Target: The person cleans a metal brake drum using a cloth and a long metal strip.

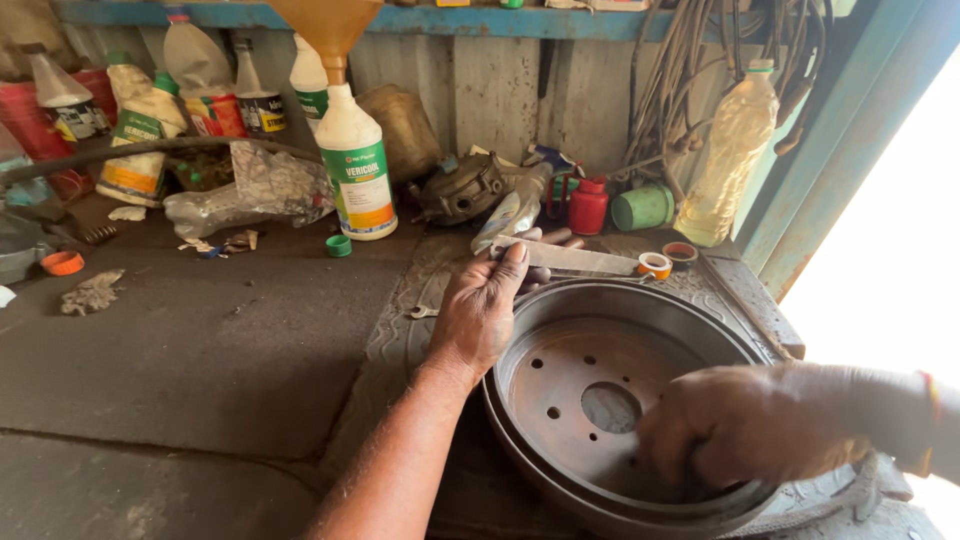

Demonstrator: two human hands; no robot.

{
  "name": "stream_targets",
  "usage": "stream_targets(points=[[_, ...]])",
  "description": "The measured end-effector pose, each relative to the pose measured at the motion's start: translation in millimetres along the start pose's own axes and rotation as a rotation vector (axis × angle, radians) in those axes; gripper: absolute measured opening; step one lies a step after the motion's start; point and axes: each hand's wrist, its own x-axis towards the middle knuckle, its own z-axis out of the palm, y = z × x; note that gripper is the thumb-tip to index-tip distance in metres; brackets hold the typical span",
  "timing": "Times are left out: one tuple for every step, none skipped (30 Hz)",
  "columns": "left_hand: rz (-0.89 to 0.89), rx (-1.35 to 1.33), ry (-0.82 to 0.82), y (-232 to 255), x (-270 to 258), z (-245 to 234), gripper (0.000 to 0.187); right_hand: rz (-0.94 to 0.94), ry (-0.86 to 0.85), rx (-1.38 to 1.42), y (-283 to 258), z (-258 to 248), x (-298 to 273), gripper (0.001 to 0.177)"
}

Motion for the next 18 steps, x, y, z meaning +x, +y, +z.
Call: stream_targets(points=[[-0.016, 0.003, 0.007, -1.6, 0.0, -1.0, 0.042, 0.122, -0.034, -0.12, 6.3, -2.6, -0.9, 0.026], [-0.033, 0.011, 0.016, -1.8, -0.2, -3.2, 0.043, 0.238, -0.07, -0.241, 12.8, -5.7, 0.0, 0.028], [0.001, 0.002, -0.011, -1.4, 0.7, -4.9, 0.042, 0.353, -0.106, -0.362, 18.9, -9.7, 0.9, 0.032], [0.03, -0.011, -0.039, -1.7, 0.7, -5.0, 0.042, 0.326, -0.042, -0.548, 24.2, -16.7, 0.5, 0.026], [0.059, -0.025, -0.067, -1.9, -0.9, -4.4, 0.041, 0.295, 0.023, -0.732, 27.7, -25.7, 0.3, 0.021], [0.059, -0.022, -0.077, -1.7, -2.4, -2.6, 0.042, 0.268, 0.091, -0.918, 28.4, -29.6, -3.3, 0.016], [0.058, -0.019, -0.087, 0.2, -4.4, -2.9, 0.043, 0.343, 0.065, -0.925, 26.2, -24.5, -4.3, 0.016], [0.067, -0.01, -0.097, 3.8, -2.9, -3.9, 0.044, 0.414, 0.045, -0.939, 20.8, -19.3, 0.2, 0.016], [0.058, -0.016, -0.093, 6.3, 0.0, -2.6, 0.044, 0.484, 0.025, -0.952, 13.2, -16.6, 3.6, 0.017], [0.04, -0.023, -0.084, 7.3, -0.5, -1.6, 0.045, 0.488, 0.02, -0.893, 5.4, -14.9, 5.1, 0.018], [0.022, -0.029, -0.075, 7.9, -1.3, -0.8, 0.045, 0.493, 0.016, -0.835, -2.4, -13.8, 6.6, 0.02], [0.027, -0.058, -0.085, 8.3, -0.5, 0.2, 0.044, 0.501, 0.015, -0.78, -10.0, -13.9, 7.7, 0.022], [0.033, -0.086, -0.096, 8.5, 0.1, 1.0, 0.043, 0.509, -0.024, -0.698, -16.9, -12.2, 8.8, 0.024], [0.037, -0.112, -0.103, 9.1, 0.1, 0.4, 0.042, 0.511, -0.066, -0.618, -23.0, -9.2, 10.8, 0.026], [0.037, -0.083, -0.08, 9.1, 1.0, 0.6, 0.042, 0.51, -0.107, -0.539, -27.4, -6.9, 13.0, 0.029], [0.03, -0.055, -0.056, 7.9, -0.2, 1.2, 0.041, 0.464, -0.077, -0.43, -29.4, -4.4, 14.6, 0.03], [0.024, -0.027, -0.033, 7.1, -1.8, 0.9, 0.041, 0.418, -0.048, -0.321, -29.7, -2.1, 15.4, 0.031], [0.012, -0.019, -0.026, 7.0, -2.0, 0.6, 0.041, 0.374, -0.016, -0.213, -28.5, -0.3, 16.0, 0.032]])
